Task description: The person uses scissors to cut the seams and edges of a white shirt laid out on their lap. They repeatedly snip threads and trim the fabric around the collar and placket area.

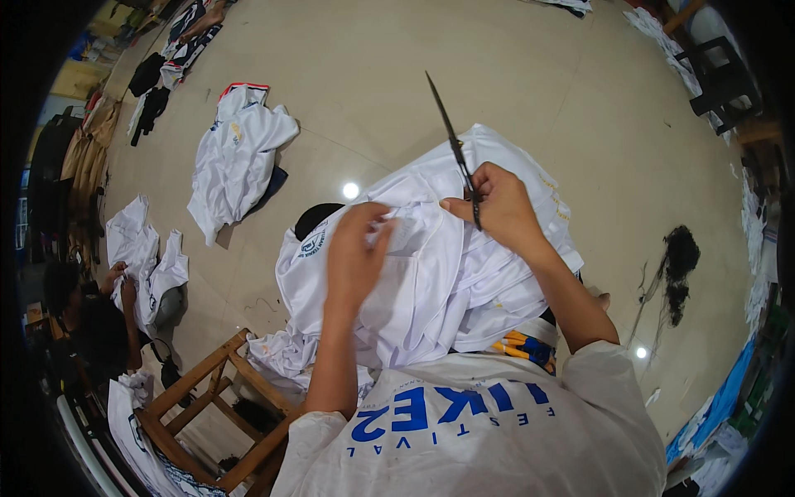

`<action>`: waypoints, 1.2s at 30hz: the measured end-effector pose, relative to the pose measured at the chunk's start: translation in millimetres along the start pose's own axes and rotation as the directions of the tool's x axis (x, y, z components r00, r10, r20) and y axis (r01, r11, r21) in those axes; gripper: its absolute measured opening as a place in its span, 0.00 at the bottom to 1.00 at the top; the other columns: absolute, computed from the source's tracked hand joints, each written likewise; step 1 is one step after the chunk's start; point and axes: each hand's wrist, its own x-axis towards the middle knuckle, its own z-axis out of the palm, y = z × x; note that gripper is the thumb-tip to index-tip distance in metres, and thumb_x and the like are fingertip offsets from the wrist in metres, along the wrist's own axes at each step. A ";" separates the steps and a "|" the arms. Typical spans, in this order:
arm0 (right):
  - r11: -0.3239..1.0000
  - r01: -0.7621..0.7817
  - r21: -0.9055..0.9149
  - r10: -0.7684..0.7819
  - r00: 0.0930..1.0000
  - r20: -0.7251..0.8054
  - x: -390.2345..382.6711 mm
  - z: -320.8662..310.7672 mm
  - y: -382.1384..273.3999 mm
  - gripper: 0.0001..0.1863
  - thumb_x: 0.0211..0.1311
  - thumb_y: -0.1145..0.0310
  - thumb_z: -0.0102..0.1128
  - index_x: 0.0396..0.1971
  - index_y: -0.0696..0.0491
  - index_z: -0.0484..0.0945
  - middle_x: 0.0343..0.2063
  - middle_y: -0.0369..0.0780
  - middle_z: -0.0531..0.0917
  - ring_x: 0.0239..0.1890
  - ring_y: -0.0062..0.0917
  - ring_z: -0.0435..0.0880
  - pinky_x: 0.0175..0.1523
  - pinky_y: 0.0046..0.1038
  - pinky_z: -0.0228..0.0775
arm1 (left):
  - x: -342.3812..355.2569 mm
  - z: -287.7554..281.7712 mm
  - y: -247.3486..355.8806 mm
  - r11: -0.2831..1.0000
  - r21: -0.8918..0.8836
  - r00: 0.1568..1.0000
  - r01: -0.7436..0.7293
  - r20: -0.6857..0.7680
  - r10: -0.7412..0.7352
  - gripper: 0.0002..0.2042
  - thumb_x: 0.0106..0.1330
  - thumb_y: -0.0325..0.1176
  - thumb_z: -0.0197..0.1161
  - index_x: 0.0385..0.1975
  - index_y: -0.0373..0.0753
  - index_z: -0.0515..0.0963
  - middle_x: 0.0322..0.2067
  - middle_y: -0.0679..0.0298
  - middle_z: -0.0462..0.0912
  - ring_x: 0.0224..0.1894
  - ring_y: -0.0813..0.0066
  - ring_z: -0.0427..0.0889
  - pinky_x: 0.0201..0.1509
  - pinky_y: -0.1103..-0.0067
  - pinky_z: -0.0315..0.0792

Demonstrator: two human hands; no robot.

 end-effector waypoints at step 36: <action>0.719 -0.557 0.415 0.264 0.772 0.578 -136.4 -17.9 -40.8 0.17 0.73 0.58 0.66 0.29 0.55 0.77 0.18 0.33 0.79 0.18 0.16 0.78 0.24 0.20 0.70 | 12.7 39.6 -7.1 0.751 -0.650 0.994 0.114 0.077 -0.084 0.09 0.81 0.34 0.59 0.43 0.34 0.75 0.44 0.57 0.87 0.45 0.78 0.82 0.58 0.77 0.76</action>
